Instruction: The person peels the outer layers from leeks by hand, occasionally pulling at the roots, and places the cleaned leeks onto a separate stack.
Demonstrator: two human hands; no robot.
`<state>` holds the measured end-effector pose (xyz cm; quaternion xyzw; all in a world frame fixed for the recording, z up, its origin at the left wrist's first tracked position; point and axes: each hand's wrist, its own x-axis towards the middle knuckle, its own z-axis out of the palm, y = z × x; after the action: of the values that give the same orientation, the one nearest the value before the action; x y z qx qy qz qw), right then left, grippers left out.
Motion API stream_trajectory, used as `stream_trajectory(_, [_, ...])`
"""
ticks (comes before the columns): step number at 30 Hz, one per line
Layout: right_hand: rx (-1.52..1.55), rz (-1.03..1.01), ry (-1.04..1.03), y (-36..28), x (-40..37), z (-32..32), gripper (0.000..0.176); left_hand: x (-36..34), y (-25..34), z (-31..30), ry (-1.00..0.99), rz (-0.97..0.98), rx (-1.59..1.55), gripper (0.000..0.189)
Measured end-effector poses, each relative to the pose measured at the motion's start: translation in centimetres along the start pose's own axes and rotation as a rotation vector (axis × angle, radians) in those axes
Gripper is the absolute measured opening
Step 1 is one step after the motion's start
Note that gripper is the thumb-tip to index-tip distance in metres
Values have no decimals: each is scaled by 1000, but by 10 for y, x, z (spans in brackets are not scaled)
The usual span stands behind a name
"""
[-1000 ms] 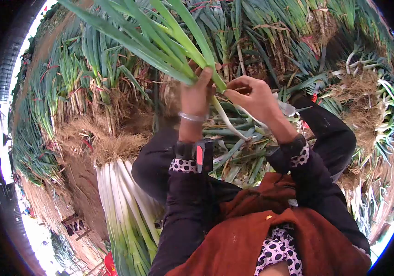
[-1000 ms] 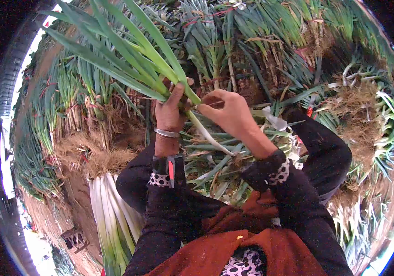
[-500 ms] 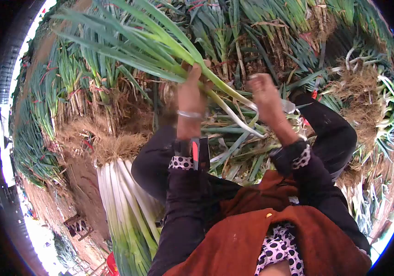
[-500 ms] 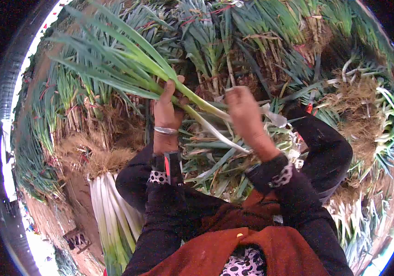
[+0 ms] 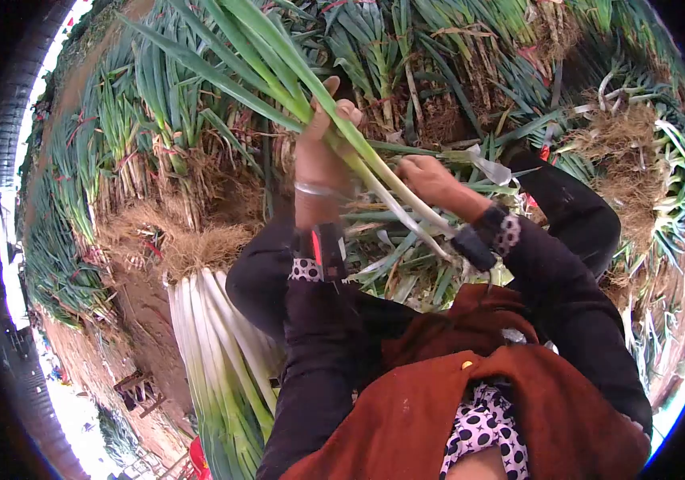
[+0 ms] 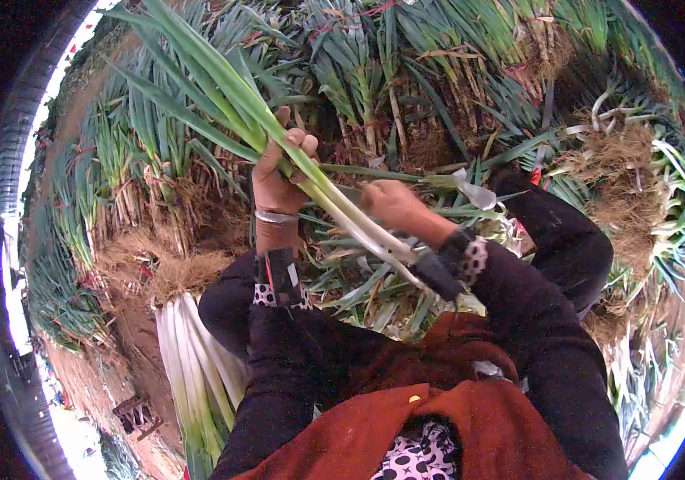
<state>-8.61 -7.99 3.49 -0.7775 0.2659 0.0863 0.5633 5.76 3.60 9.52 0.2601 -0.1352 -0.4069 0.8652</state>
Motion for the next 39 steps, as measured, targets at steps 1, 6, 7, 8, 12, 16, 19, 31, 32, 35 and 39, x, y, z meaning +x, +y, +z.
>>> stream_trajectory(1, [-2,-2,-5,-1,-12,-9,39,1,1,-3,-73,-2,-40,37])
stream_trajectory(6, [232,-228,-121,9,-79,-16,31,4,-3,-12,-40,-4,-113,41])
stream_trajectory(7, [157,-276,-163,-2,-92,-17,29,4,-4,-8,-28,10,-113,46])
stream_trajectory(8, [76,-169,-243,-16,-107,-22,28,3,-5,-4,-34,5,-112,46])
stream_trajectory(12, [222,-206,-224,-25,-117,-13,39,4,-4,5,132,-1,60,50])
stream_trajectory(16, [465,-174,-449,-40,-119,-18,63,23,6,0,115,-134,150,44])
stream_trajectory(19, [371,-190,-390,-55,-134,-26,57,42,19,-9,3,-197,-55,36])
stream_trajectory(31, [74,-129,-148,19,-192,-59,30,74,76,-47,594,-11,430,18])
stream_trajectory(32, [71,-128,-154,23,-191,-61,30,75,70,-56,598,-69,486,20])
stream_trajectory(35, [95,76,-280,23,-184,-70,39,77,61,-51,742,-64,644,19])
stream_trajectory(39, [40,-117,80,1,-154,-70,50,81,45,-67,706,-124,764,22])
